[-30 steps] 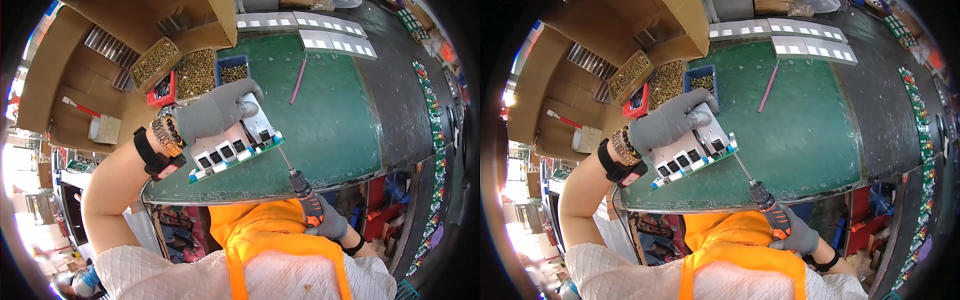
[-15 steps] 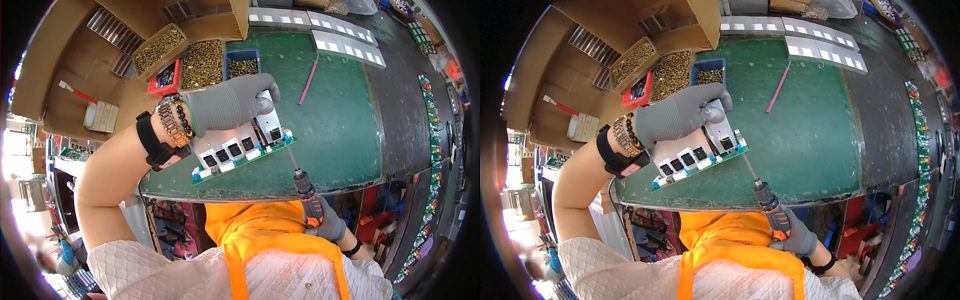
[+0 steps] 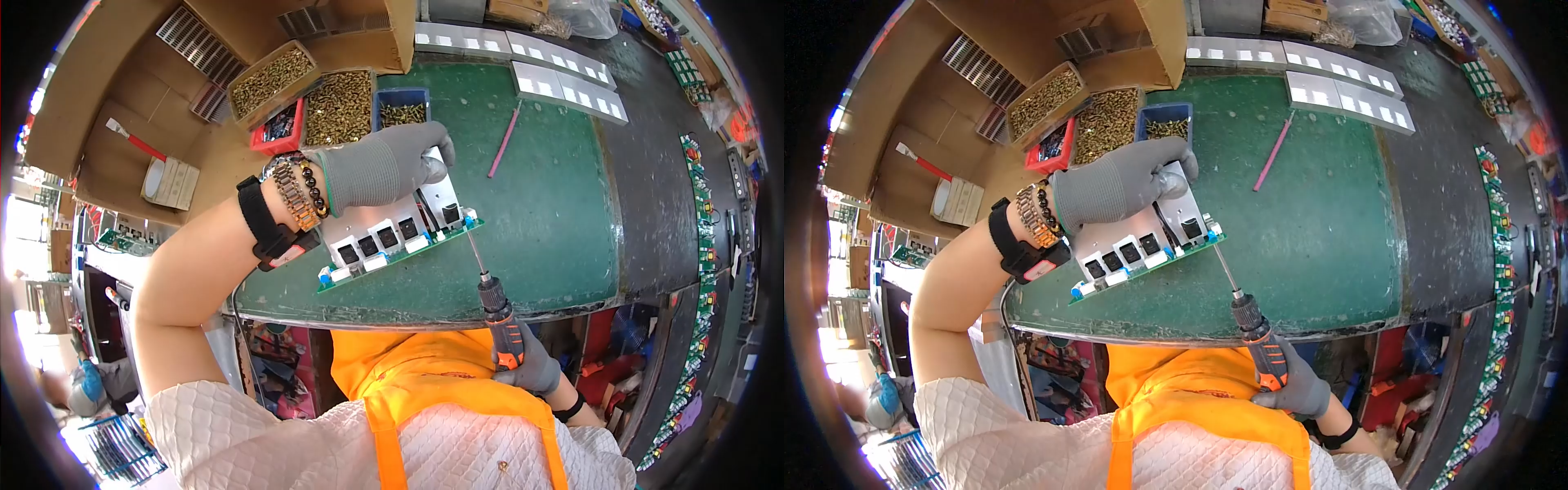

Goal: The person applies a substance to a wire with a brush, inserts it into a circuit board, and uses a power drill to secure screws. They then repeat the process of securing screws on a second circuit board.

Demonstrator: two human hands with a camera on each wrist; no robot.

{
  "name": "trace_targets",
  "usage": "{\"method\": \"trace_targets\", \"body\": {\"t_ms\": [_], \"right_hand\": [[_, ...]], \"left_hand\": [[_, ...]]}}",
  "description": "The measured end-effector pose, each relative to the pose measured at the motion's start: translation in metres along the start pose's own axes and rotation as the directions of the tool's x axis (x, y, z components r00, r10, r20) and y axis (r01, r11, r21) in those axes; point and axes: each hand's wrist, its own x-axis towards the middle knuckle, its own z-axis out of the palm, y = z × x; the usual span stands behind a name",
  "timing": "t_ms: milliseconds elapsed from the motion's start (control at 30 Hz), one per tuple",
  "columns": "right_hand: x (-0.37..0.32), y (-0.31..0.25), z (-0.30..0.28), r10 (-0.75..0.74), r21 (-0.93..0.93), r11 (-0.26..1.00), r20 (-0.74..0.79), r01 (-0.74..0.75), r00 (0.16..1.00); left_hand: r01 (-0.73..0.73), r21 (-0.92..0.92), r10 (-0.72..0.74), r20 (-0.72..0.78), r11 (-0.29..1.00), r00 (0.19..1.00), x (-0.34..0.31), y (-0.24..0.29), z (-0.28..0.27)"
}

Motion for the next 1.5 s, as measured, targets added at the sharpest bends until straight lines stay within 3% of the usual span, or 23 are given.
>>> {"method": "trace_targets", "body": {"t_ms": [533,967,1067,1200,1333,1400,1467,1500], "right_hand": [[0.0,-0.008,0.001,-0.014,-0.079,0.997,-0.026,0.012,1.0],[-0.007,-0.028,0.017,-0.005,-0.183,0.983,-0.104,-0.014,0.995],[-0.008,-0.027,0.017,0.004,-0.08,0.997,-0.061,-0.009,0.998],[-0.011,-0.031,0.015,-0.018,-0.113,0.993,-0.052,0.012,0.998],[-0.011,-0.044,0.016,0.069,-0.131,0.988,-0.101,-0.082,0.992],[-0.012,-0.044,0.015,0.057,-0.028,0.998,-0.026,-0.058,0.998],[-0.013,-0.037,0.015,0.022,-0.074,0.997,-0.047,-0.026,0.999],[-0.012,-0.038,0.015,0.02,-0.067,0.997,-0.049,-0.023,0.999]], "left_hand": [[0.038,-0.009,-0.039,-0.025,0.999,0.999,0.003,0.001,0.002],[-0.019,-0.038,0.018,-0.05,0.999,0.999,0.005,-0.01,0.003],[-0.032,-0.06,0.029,-0.049,0.998,0.998,0.005,-0.01,0.002],[-0.041,-0.068,0.039,-0.022,0.997,0.999,0.007,-0.013,0.001],[-0.053,-0.091,0.052,-0.014,0.994,0.999,0.013,-0.024,0.001],[-0.071,-0.138,0.072,0.0,0.988,0.997,0.013,-0.027,0.001],[-0.133,0.06,0.133,-0.004,0.989,0.991,0.014,-0.028,-0.003],[-0.126,0.017,0.125,0.041,0.992,0.991,0.017,-0.029,-0.005]]}}
